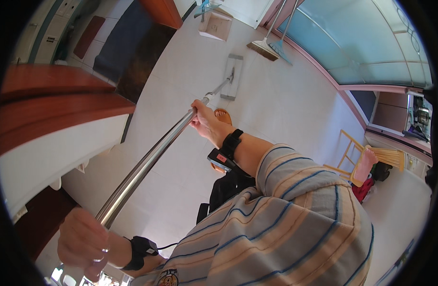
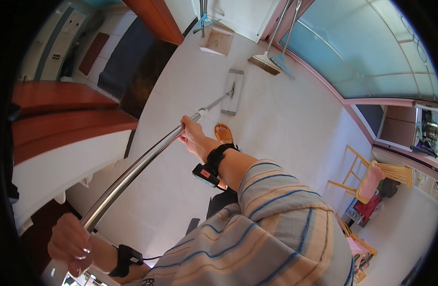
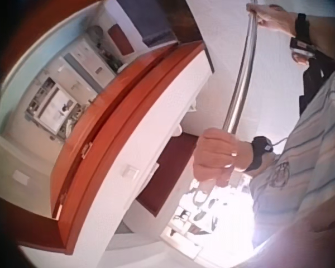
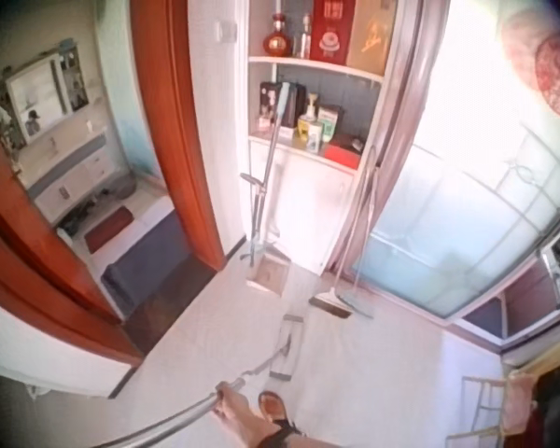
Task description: The person mops the tiled floor in a living area and bathroom using a flat mop. They then rinse the mop head under a shower head and wring it out over a bucket.
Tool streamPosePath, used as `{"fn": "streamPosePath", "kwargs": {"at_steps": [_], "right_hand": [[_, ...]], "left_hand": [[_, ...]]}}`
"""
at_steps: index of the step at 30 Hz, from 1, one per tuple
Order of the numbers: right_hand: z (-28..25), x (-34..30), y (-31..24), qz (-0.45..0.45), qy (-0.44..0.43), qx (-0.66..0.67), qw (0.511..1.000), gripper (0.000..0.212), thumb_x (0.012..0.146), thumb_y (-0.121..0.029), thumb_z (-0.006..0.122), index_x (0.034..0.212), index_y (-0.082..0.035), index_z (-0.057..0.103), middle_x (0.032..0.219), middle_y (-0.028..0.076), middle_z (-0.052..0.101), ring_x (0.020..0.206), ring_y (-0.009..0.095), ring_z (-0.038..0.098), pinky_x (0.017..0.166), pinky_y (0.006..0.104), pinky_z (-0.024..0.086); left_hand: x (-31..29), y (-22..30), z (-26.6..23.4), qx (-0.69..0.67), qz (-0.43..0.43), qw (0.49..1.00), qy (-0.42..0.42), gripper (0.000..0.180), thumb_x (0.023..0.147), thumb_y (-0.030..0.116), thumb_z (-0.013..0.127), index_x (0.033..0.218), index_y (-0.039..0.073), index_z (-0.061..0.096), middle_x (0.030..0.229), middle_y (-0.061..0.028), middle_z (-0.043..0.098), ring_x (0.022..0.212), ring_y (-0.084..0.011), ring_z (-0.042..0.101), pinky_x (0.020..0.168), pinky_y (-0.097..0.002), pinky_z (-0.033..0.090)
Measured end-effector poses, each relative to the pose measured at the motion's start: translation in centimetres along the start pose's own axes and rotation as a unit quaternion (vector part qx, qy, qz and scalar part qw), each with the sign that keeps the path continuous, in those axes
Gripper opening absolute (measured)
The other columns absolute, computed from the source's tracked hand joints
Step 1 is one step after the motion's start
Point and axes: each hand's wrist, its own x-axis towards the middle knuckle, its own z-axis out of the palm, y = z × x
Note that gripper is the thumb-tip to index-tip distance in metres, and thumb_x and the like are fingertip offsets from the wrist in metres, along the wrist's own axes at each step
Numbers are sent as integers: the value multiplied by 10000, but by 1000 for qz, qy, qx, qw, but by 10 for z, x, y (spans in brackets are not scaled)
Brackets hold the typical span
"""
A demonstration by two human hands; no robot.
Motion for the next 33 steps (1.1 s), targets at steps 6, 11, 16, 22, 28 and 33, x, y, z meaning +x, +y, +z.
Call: {"fn": "streamPosePath", "kwargs": {"at_steps": [6, 11, 16, 22, 28, 33], "right_hand": [[15, -70, 107, 55, -53, -20, 997, 218, 838, -216, 574, 656, -135, 486, 528, -16, 425, 488, 112, 416, 721, 281, 439], [27, -117, 206, 72, -40, -99, 992, 235, 815, -239, 601, 654, -100, 501, 574, 15, 459, 519, 129, 455, 665, 337, 474], [11, -126, 259, 191, -62, -223, 954, 233, 768, -253, 603, 638, -79, 518, 587, 27, 457, 536, 142, 451, 638, 368, 477], [-18, -111, 243, 217, -9, -252, 943, 208, 758, -269, 614, 704, -81, 543, 667, 33, 501, 607, 149, 480, 620, 339, 450], [-23, -79, 160, 217, 22, -239, 946, 190, 736, -238, 637, 676, -73, 565, 683, 57, 557, 649, 163, 516, 577, 338, 412], [-36, -15, 47, 141, 85, -257, 952, 205, 710, -219, 661, 622, -73, 547, 658, 52, 548, 632, 149, 510, 542, 328, 396]], "left_hand": [[-93, 127, 38, 6, 128, 986, 110, 249, 701, 314, 596, 585, 183, 418, 442, 53, 432, 350, -90, 401, 379, -283, 259], [-141, 203, 46, -102, 181, 942, 264, 218, 646, 257, 623, 533, 248, 436, 376, 113, 396, 331, -63, 422, 363, -255, 275], [-153, 236, 77, 223, 25, 909, 351, 224, 648, 256, 633, 514, 247, 454, 408, 97, 477, 373, -76, 494, 406, -306, 349], [-140, 199, 75, 192, -15, 936, 293, 227, 689, 281, 636, 626, 243, 420, 435, 74, 407, 391, -99, 414, 479, -344, 285], [-89, 143, 86, 267, -26, 912, 310, 329, 847, 486, 511, 727, 194, 417, 539, 14, 304, 447, -122, 300, 493, -336, 250], [-47, 57, 104, 262, -65, 846, 460, 263, 804, 127, 524, 624, 142, 334, 542, 22, 322, 506, -97, 343, 695, -268, 370]]}}
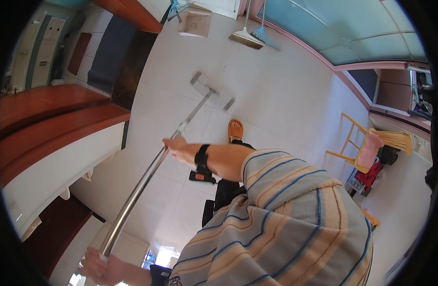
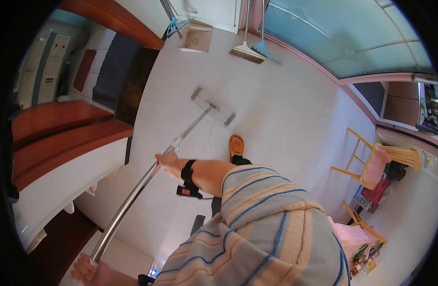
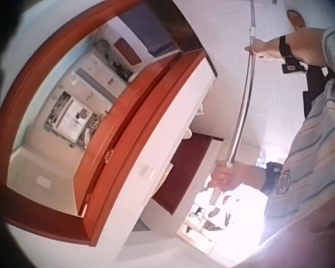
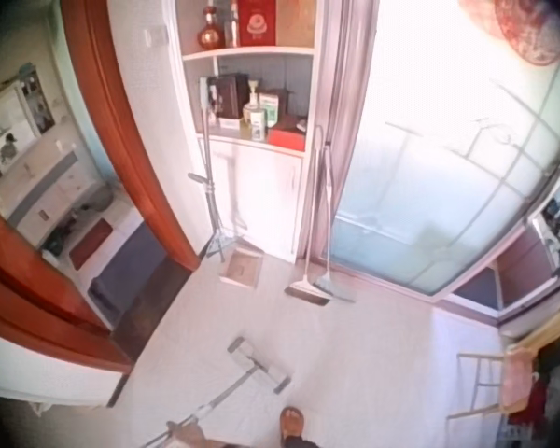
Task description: The person mops the tiled floor in a living area and bathroom using a flat mop. They then rinse the mop head under a shower head and wring it out over a bucket.
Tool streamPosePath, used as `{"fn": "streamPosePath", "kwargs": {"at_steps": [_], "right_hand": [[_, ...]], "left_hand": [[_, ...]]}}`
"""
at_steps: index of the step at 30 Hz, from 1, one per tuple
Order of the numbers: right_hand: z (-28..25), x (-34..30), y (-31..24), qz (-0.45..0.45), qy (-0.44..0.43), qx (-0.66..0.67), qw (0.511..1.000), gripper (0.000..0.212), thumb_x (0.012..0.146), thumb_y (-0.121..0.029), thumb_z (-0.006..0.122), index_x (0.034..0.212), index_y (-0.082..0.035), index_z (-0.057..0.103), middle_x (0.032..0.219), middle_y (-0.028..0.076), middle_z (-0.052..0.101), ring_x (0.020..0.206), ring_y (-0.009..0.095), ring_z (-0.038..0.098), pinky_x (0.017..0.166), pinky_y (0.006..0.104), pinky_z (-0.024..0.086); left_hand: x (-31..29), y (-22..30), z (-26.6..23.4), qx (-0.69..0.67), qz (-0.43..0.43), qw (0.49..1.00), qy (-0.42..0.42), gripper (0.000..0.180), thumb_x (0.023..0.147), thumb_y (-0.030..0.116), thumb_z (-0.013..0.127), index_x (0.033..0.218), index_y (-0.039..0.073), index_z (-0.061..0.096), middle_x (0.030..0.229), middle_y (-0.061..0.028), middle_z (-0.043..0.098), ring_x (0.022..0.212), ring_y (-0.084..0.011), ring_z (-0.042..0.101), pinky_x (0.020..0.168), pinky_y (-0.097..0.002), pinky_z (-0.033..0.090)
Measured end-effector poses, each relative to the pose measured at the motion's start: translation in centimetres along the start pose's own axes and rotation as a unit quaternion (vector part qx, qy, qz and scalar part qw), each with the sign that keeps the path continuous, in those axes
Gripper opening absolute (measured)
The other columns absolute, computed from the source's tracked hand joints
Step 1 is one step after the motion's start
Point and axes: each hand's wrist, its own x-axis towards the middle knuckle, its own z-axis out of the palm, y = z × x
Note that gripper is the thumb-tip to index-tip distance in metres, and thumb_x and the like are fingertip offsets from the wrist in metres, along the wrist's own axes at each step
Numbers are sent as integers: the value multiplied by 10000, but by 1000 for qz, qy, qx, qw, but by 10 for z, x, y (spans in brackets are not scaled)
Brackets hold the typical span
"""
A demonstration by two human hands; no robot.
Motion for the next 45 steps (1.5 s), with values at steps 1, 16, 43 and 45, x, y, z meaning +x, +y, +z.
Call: {"fn": "streamPosePath", "kwargs": {"at_steps": [1, 16, 43, 45], "right_hand": [[-14, 8, -20, -60, 18, 6, 998, 206, 713, -209, 652, 629, -55, 545, 654, 54, 548, 606, 162, 518, 518, 319, 402], [-107, -93, -86, -31, -147, 260, 954, 148, 774, -178, 638, 738, -82, 531, 615, 10, 464, 506, 101, 404, 475, 273, 387], [-283, 73, -115, -78, 339, 378, 858, 203, 807, -131, 483, 954, 7, 513, 832, 147, 559, 689, 268, 597, 543, 421, 505], [-218, 88, -154, -108, 334, 295, 889, 162, 817, -177, 495, 902, -43, 525, 783, 133, 550, 639, 244, 572, 500, 402, 503]], "left_hand": [[-2, -15, 16, -58, 9, 998, -32, 255, 805, 125, 535, 641, 145, 341, 560, 20, 344, 531, -101, 362, 683, -284, 364], [45, 47, 155, 8, 122, 992, -3, 471, 923, 553, 409, 700, 139, 390, 570, 23, 265, 469, -118, 288, 489, -308, 284], [111, -212, 332, -293, -219, 616, -698, 119, 708, 94, 647, 691, 62, 533, 641, -64, 547, 652, -228, 553, 871, -475, 429], [163, -227, 297, -251, -210, 679, -657, 190, 793, 199, 594, 688, 108, 465, 684, -33, 471, 681, -185, 466, 891, -457, 377]]}}
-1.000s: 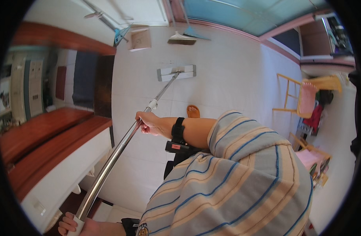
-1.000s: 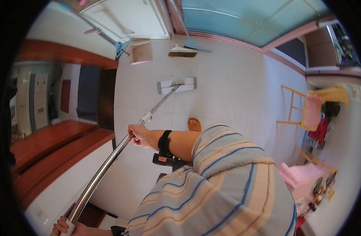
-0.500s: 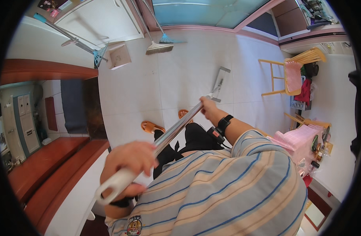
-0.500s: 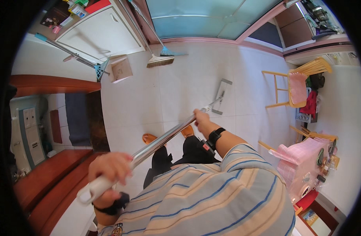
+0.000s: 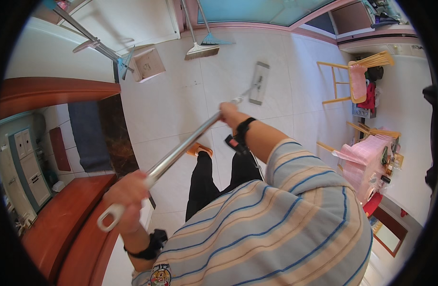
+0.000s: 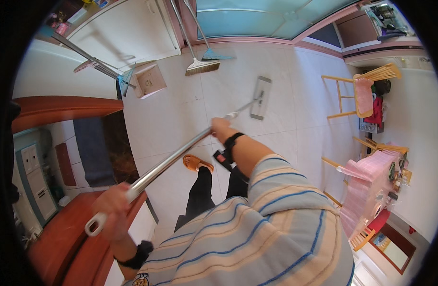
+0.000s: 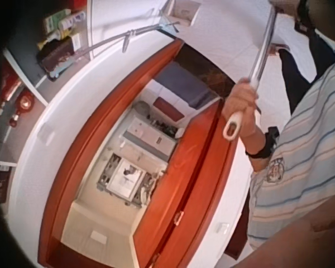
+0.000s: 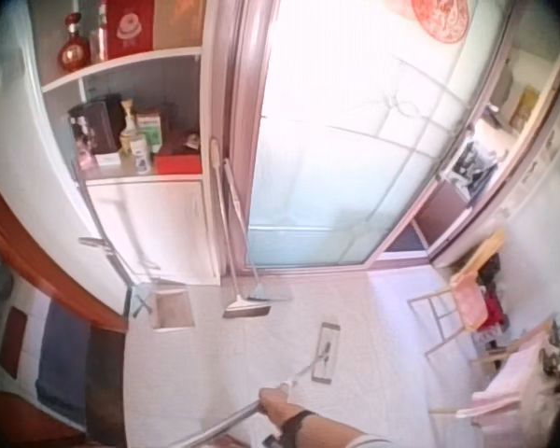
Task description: The person mops the tiled floor in a living area and bathroom using a flat mop. They then rinse the mop head under a shower head and wring it out over a bucket.
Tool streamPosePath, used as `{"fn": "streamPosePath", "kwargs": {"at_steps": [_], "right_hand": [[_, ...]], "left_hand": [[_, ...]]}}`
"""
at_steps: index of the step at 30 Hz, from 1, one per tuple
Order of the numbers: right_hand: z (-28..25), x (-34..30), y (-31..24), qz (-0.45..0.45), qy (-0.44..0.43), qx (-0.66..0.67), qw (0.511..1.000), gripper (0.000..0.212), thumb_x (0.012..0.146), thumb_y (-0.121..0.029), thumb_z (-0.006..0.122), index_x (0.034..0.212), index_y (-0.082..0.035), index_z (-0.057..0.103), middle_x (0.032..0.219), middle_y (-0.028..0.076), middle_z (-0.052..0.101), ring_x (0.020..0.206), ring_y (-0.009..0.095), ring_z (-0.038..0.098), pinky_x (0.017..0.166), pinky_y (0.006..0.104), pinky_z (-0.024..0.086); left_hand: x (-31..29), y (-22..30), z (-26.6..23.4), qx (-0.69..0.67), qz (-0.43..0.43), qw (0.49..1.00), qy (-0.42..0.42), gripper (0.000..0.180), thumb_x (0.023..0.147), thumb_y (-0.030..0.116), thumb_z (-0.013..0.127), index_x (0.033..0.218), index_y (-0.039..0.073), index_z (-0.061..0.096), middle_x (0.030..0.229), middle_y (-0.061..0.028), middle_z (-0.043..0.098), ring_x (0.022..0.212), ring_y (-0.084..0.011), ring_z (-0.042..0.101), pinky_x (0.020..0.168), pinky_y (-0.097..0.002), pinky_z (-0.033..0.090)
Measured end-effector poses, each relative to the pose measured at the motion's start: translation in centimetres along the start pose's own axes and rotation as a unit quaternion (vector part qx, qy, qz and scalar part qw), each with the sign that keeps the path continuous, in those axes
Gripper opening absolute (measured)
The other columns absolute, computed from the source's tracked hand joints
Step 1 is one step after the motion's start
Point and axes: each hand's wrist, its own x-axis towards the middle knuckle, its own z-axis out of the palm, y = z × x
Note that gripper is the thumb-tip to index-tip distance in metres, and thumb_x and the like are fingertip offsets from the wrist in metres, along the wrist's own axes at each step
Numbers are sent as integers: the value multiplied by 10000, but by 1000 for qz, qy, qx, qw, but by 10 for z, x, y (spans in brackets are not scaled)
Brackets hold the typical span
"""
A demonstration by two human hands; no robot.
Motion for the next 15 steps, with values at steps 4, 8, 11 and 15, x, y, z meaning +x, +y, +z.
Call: {"fn": "streamPosePath", "kwargs": {"at_steps": [4, 8, 11, 15], "right_hand": [[125, -85, 12, 0, -120, -235, 965, 207, 880, -144, 497, 972, 17, 589, 941, 133, 615, 672, 263, 653, 581, 363, 546], [197, -166, 29, -97, -325, -396, 853, 292, 896, -249, 455, 901, -25, 641, 868, 88, 638, 648, 257, 668, 668, 396, 537], [212, -204, 37, -18, -288, -197, 937, 361, 804, -247, 581, 920, 75, 464, 804, 138, 593, 628, 268, 633, 519, 375, 541], [187, -221, 26, 41, -171, 6, 984, 479, 719, -209, 684, 942, 104, 398, 744, 155, 569, 612, 241, 610, 450, 346, 520]], "left_hand": [[-73, 71, -66, 162, 32, 969, 186, 205, 814, 263, 515, 805, 80, 425, 700, -51, 430, 716, -182, 442, 770, -442, 410], [-121, 138, -78, 76, 105, 960, 247, 262, 761, 215, 575, 622, 129, 370, 601, -5, 278, 611, -155, 344, 751, -394, 362], [-132, 164, -68, 76, 110, 943, 305, 203, 677, 152, 519, 576, 137, 344, 532, -4, 275, 523, -164, 339, 752, -400, 364], [-108, 157, -53, 63, 137, 948, 282, 198, 679, 146, 518, 579, 135, 346, 531, -6, 276, 521, -165, 337, 750, -399, 363]]}}
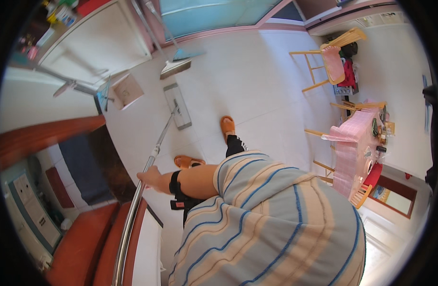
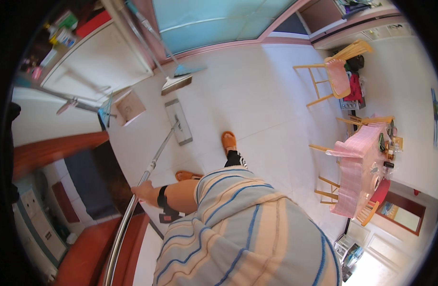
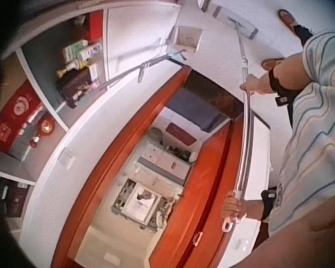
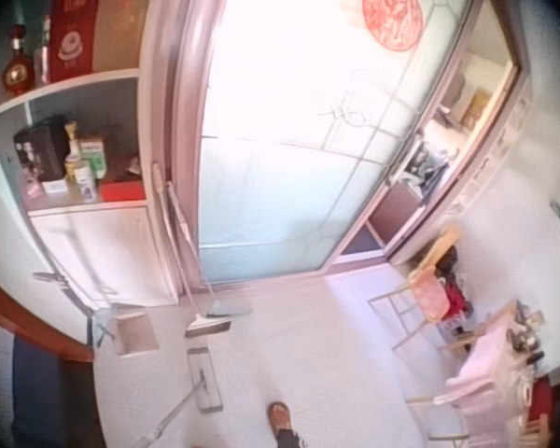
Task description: The person mops the tiled floor in a living area and bathroom using a flat mop. They then rinse the mop head under a shower head and wring it out over a bucket.
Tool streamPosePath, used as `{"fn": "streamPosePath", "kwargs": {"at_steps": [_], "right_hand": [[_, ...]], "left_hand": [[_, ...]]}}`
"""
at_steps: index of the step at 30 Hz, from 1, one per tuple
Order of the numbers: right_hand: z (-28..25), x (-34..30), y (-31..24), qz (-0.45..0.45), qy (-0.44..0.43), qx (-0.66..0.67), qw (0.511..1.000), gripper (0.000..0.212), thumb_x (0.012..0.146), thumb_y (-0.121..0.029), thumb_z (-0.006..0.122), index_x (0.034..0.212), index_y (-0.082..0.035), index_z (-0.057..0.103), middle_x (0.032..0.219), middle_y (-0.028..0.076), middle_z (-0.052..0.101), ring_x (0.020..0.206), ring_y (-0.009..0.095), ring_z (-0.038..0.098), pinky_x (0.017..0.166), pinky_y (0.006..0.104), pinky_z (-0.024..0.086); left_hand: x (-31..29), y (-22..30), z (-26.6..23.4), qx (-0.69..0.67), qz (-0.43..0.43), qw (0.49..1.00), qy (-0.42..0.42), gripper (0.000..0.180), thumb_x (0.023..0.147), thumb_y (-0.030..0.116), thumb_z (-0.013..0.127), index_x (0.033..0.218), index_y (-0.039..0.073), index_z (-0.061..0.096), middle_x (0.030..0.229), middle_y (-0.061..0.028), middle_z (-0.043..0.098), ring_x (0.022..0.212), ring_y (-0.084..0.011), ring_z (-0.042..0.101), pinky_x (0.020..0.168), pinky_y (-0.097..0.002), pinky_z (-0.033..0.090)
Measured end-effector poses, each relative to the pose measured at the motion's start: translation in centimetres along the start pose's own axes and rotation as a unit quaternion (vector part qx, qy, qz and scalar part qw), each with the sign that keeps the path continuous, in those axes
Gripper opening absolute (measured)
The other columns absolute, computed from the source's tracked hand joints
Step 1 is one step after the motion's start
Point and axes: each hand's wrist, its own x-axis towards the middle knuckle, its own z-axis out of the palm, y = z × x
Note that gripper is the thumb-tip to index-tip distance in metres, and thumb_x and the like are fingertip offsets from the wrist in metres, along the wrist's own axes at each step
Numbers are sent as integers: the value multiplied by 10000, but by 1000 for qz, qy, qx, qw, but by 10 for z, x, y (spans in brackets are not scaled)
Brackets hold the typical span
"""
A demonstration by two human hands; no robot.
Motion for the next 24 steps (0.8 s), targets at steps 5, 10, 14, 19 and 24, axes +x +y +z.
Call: {"fn": "streamPosePath", "kwargs": {"at_steps": [5, 10, 14, 19, 24], "right_hand": [[-83, -14, -46, 5, -14, 33, 999, 356, 693, -231, 695, 816, 41, 500, 675, 114, 562, 541, 198, 557, 452, 326, 467], [-229, 16, -115, -40, 47, 87, 994, 313, 723, -247, 699, 678, 25, 548, 629, 103, 550, 531, 186, 531, 441, 324, 439], [-393, 74, -173, -93, 111, 165, 976, 340, 796, -350, 644, 818, -13, 598, 781, 91, 587, 693, 210, 536, 590, 358, 455], [-604, 129, -218, -136, 208, 266, 931, 279, 773, -322, 633, 803, -59, 544, 714, 73, 520, 591, 171, 498, 491, 321, 399], [-718, 152, -222, -88, 226, 321, 916, 144, 762, -171, 634, 810, -97, 520, 655, 32, 477, 548, 164, 490, 481, 330, 417]], "left_hand": [[24, -36, 87, -63, 23, 996, -53, 193, 681, 137, 515, 583, 133, 349, 528, -9, 277, 518, -167, 335, 747, -399, 362], [50, -77, 218, -164, 5, 977, -138, 188, 683, 129, 513, 587, 131, 351, 526, -13, 279, 514, -169, 334, 744, -398, 361], [79, -153, 348, -150, -55, 903, -399, 170, 784, 162, 518, 695, 93, 390, 650, -43, 366, 633, -186, 378, 762, -412, 357], [39, -241, 528, -105, -150, 885, -428, 116, 763, 77, 577, 705, 60, 478, 722, -67, 510, 710, -202, 495, 861, -421, 410], [-11, -260, 612, -91, -131, 825, -542, 161, 724, -47, 608, 694, 59, 490, 719, -68, 531, 754, -229, 562, 879, -437, 437]]}}
